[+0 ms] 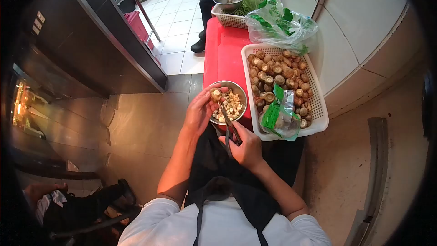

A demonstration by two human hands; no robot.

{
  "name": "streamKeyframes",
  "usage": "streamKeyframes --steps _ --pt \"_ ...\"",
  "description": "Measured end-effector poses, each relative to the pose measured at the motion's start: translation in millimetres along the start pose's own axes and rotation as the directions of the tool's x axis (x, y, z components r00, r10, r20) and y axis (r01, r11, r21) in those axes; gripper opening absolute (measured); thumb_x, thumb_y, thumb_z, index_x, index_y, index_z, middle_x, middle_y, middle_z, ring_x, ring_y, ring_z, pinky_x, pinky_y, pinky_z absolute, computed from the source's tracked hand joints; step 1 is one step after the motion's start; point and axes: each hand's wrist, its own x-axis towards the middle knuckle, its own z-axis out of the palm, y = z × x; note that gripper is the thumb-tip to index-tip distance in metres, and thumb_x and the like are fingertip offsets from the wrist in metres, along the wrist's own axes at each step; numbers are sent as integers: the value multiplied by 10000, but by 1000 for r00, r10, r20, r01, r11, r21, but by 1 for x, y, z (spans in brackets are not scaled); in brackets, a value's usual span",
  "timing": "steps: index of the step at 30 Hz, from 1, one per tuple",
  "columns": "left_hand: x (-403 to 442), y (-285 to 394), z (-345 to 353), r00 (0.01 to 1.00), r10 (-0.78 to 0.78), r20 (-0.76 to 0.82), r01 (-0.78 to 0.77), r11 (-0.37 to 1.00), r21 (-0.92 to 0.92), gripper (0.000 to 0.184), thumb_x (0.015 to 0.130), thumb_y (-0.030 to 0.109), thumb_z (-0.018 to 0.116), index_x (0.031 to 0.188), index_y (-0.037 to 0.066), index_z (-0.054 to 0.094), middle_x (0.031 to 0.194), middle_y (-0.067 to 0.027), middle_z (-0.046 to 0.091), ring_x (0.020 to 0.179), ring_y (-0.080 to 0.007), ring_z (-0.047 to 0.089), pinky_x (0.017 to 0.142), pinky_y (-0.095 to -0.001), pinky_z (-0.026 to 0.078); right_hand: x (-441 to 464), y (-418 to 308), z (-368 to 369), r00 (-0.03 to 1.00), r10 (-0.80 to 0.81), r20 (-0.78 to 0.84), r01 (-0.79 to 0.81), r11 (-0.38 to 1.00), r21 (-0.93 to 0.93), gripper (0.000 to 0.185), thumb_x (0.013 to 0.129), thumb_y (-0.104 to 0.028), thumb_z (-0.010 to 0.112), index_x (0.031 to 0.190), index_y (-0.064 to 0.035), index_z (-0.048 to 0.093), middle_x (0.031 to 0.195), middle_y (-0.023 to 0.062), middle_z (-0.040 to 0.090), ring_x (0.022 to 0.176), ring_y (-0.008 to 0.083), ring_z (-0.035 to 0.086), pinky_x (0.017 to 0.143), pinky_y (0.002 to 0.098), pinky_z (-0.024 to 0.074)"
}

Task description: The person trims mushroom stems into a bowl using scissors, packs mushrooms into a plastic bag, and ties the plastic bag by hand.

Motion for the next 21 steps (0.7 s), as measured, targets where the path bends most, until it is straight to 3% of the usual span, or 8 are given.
streamKeyframes --steps 4,10,21 --pt "-7 -3 1 1000 22 -1 -22 998 61 442 1085 195 405 1442 -58 467 1320 -206 640 1115 -199 660 1009 -348 519 5 -8 0 1000 10 9 -9 989 -151 558 818 -311 833 1232 -5 619 861 124 695 725 299 683 629 408 529" --pt "-18 -8 2 997 -3 -75 21 972 232 453 1081 226 424 1418 -66 500 1252 -171 685 1098 -177 654 948 -298 505 2 5 8 996 -91 4 87 942 -325 545 839 -339 795 1246 -22 621 823 132 636 725 334 662 616 443 516" --pt "-18 -55 -33 971 85 -225 8 924 383 401 1070 217 464 1371 -26 570 1211 -137 706 969 -125 635 873 -272 502 -8 33 42 999 -17 32 23 980 -199 476 872 -288 761 1207 18 619 763 180 678 712 361 694 626 449 539"
